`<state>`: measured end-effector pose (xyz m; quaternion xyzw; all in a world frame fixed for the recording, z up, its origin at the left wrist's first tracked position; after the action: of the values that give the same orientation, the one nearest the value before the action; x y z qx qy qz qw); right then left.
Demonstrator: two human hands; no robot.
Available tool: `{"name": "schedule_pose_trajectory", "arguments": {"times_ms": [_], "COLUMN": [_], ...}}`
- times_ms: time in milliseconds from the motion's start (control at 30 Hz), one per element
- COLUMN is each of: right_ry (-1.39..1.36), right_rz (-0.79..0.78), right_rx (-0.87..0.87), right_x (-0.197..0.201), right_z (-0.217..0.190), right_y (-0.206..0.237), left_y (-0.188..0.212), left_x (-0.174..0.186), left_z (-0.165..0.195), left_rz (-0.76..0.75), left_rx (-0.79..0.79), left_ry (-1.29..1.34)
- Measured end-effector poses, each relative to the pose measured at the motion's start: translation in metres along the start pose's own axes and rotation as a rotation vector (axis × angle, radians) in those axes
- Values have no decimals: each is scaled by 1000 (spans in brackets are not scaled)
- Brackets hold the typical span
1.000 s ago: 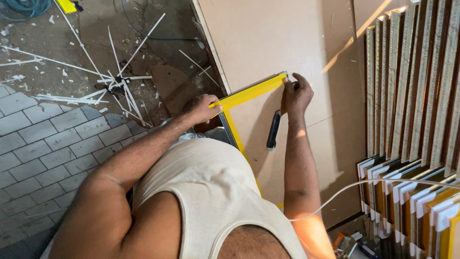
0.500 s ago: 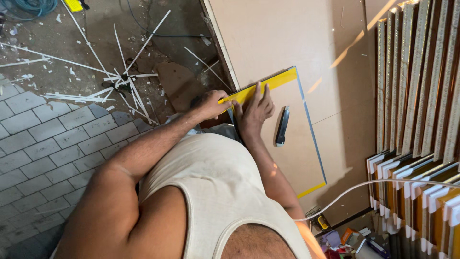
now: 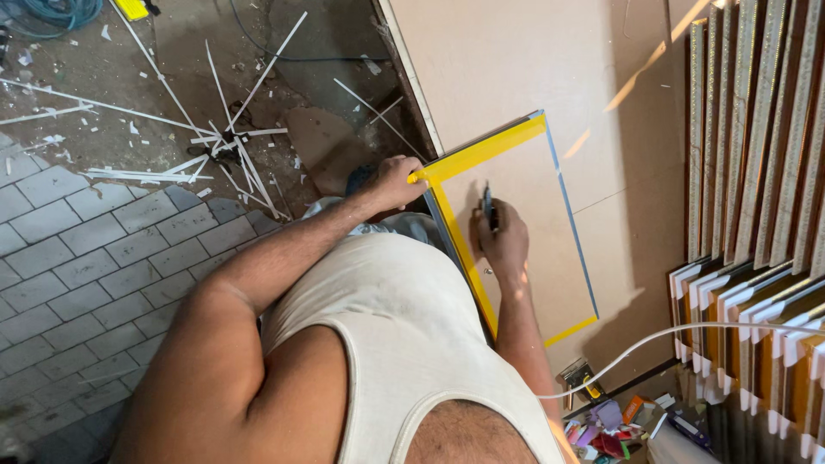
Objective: The person assembles picture frames by applying yellow tape to the edges of a board, using a utility knife to trim excess tape, and securing the corners with a staple gun. They repeat this process for multiple frames, stacking completed units on the table.
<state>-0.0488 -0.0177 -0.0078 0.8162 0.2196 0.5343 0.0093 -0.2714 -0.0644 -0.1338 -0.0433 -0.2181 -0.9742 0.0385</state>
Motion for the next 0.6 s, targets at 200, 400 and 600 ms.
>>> {"name": "schedule_pose_trajectory", "arguments": {"times_ms": [200, 400, 600], "right_ry": [221, 392, 413], "right_rz": [2, -33, -21], "right_rx": [394, 435, 433], "right_x": [-34, -38, -42], "right_z": [-66, -67, -70], "right_y": [1, 7, 4], "left_y": [3, 3, 2], "left_x": [1, 0, -1], "left_z": [6, 4, 4], "left_rz": [11, 0, 25], "left_rx": [-50, -46, -66], "left_ry": [-8, 7, -21]}}
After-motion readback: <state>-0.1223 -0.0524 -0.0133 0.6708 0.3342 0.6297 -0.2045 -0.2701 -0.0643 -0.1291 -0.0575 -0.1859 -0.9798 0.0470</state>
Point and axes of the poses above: each hand's wrist, its own y-axis away from the middle knuckle, its own x-axis out of the back of the hand, z = x × y, the point moved 7 cm from there along -y, towards the middle knuckle, and after that the axes turned 8 degrees about y, right-handed, at the moved point
